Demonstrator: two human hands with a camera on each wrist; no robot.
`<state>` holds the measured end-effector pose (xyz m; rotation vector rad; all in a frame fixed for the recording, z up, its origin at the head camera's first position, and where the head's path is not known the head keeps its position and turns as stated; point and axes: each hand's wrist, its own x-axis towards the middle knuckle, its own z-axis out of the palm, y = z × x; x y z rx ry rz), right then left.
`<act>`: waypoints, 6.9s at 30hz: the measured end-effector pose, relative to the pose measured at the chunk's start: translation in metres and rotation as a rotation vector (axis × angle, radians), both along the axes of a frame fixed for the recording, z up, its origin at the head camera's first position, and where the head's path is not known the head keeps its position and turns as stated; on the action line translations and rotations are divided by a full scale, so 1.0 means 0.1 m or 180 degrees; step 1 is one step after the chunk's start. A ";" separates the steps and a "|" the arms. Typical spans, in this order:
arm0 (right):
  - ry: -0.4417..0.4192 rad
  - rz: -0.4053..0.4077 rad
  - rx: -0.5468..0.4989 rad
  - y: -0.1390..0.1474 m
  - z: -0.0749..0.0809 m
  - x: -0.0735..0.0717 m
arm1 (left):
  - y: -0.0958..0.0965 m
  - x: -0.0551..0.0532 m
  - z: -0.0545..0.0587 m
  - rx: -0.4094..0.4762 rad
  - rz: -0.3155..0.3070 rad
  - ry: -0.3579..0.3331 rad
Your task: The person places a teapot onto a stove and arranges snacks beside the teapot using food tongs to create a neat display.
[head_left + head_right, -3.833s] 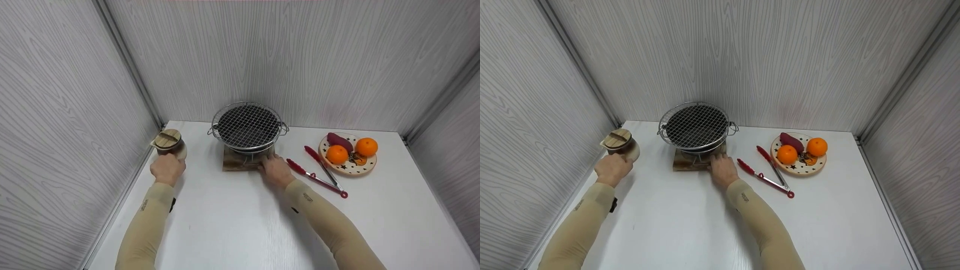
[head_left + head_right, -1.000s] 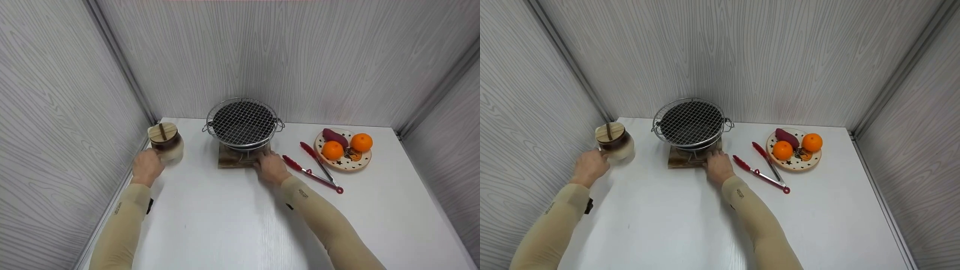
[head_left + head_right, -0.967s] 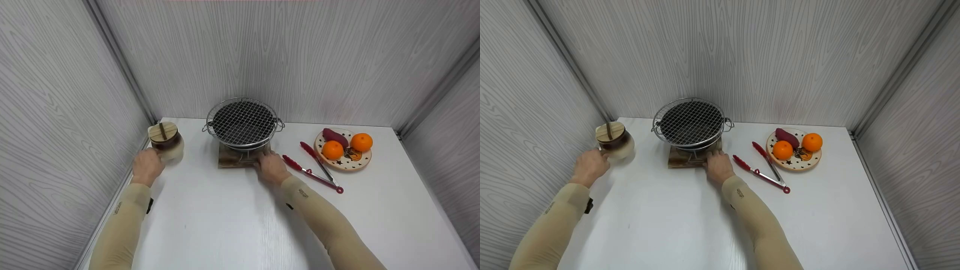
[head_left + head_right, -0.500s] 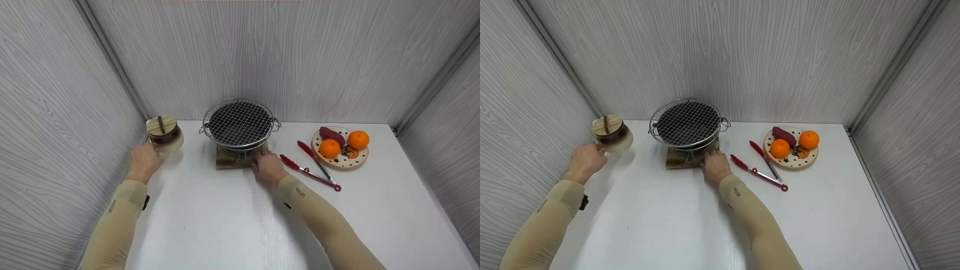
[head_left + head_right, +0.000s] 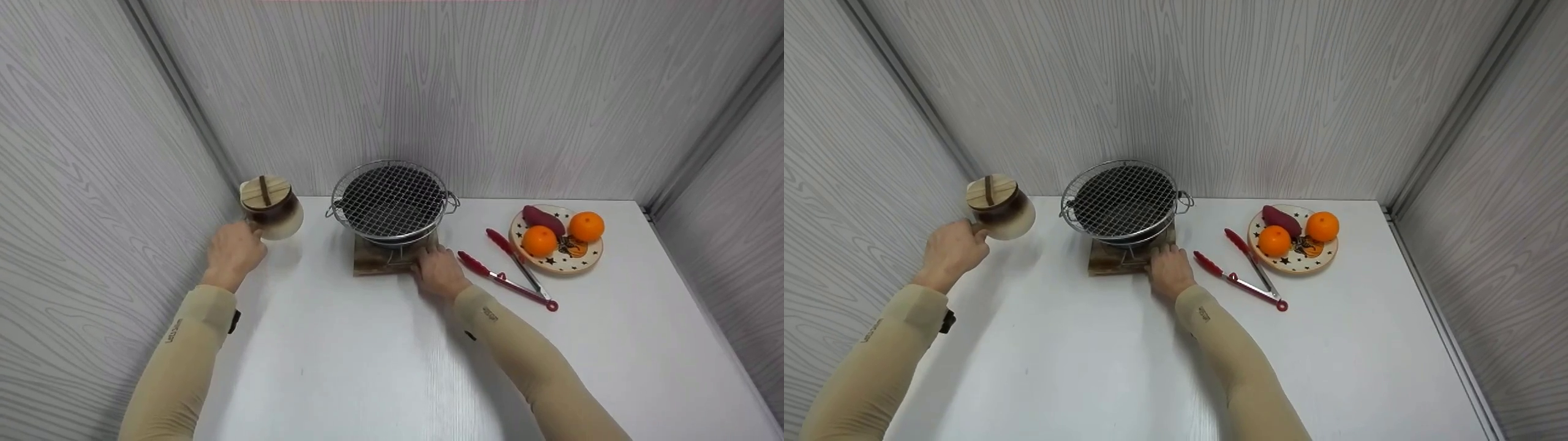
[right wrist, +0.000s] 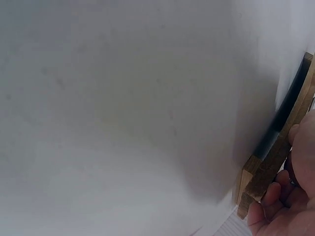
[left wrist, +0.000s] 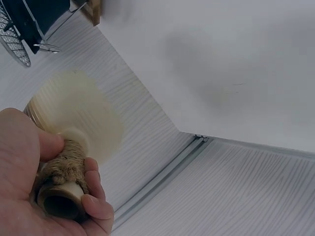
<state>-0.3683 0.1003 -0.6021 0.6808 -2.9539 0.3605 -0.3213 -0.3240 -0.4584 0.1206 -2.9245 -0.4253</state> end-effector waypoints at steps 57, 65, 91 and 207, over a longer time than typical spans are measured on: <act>0.0088 0.0061 -0.0015 0.00 -0.03 0.01 | 0.66 -0.19 0.83 -0.0124 -0.0248 0.0164; 0.0216 0.0085 -0.0065 0.01 -0.07 0.01 | 0.79 -0.25 0.84 -0.0116 -0.0372 0.0161; 0.0116 0.0049 -0.0016 0.01 -0.07 0.00 | 1.15 -0.48 0.79 -0.0217 -0.0508 0.0191; -0.0318 -0.0030 0.0283 0.22 0.46 0.08 | 1.46 -0.53 0.42 -0.0032 -0.0580 0.0624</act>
